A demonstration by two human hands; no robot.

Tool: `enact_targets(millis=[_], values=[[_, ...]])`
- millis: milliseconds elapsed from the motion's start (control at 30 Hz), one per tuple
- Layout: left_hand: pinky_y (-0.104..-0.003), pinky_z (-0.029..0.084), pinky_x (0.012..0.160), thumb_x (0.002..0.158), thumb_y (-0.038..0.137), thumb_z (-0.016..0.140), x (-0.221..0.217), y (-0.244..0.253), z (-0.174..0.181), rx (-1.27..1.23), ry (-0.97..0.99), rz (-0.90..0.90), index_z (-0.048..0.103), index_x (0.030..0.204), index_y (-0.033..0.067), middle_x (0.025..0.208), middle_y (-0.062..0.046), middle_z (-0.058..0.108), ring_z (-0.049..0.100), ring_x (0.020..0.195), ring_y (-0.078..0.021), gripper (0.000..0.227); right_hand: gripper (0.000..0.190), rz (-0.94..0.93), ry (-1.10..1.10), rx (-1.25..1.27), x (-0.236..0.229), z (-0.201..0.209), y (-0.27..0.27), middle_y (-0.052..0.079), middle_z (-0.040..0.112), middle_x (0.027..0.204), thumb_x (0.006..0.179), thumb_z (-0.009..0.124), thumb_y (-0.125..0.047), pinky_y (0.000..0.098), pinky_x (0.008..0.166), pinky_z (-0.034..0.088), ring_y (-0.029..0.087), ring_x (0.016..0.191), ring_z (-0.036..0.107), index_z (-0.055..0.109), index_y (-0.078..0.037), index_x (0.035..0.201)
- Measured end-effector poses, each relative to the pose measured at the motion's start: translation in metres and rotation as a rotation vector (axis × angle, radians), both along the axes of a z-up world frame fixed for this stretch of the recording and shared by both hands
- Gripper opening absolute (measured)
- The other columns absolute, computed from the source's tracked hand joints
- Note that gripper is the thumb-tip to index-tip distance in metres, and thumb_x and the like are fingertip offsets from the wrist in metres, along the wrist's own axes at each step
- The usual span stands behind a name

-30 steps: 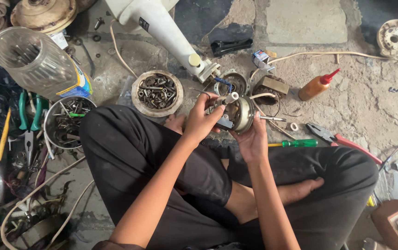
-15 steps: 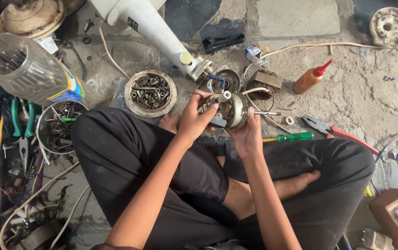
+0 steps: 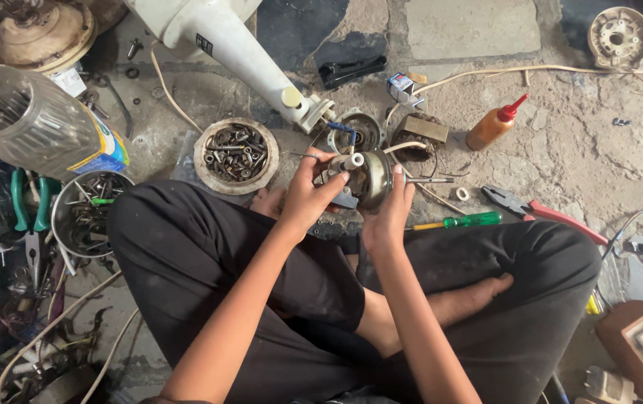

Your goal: The person sits on the floor and repairs a small electrical motor by hand. They remove a rotor, use a screwdriver to adjust internal components, and reassemble the motor housing with wires and screws.

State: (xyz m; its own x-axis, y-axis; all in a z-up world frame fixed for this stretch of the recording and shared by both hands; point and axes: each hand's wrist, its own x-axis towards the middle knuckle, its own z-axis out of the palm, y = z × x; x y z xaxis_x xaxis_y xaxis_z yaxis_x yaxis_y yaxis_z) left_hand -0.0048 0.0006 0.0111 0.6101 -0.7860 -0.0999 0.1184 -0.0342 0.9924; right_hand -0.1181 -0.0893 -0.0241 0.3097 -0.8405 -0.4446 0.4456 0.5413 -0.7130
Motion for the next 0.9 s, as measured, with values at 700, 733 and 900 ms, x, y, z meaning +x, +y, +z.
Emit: enact_targets(millis=[700,733,900], values=[[-0.024,0.052,0.043,0.091,0.016,0.070,-0.001,-0.002,-0.007,-0.093,-0.045,0.066,0.054,0.117,0.0104,0.105,-0.001,0.064,0.063,0.074,-0.0059,0.031,0.043,-0.049,-0.020,-0.088,0.014,-0.029,0.012,0.005,0.050,0.138,0.099,0.047,-0.045,0.0533,0.098,0.043,0.022,0.126,0.050,0.041,-0.021,0.133],[-0.024,0.052,0.044,0.092,0.017,0.070,-0.001,-0.002,-0.008,-0.066,-0.065,0.066,0.054,0.118,0.0103,0.103,-0.002,0.065,0.063,0.074,-0.0062,0.031,0.042,-0.059,-0.006,-0.076,0.014,-0.029,0.012,0.005,0.050,0.138,0.098,0.046,-0.044,0.0527,0.097,0.044,0.021,0.126,0.050,0.040,-0.021,0.134],[-0.024,0.052,0.049,0.093,0.016,0.070,0.000,-0.001,-0.013,-0.102,-0.146,0.061,0.054,0.118,0.0098,0.105,-0.003,0.068,0.063,0.075,-0.0060,0.030,0.041,-0.119,0.015,-0.162,0.013,-0.025,0.017,0.008,0.051,0.134,0.100,0.045,-0.037,0.0449,0.095,0.047,0.022,0.121,0.052,0.039,-0.021,0.138]])
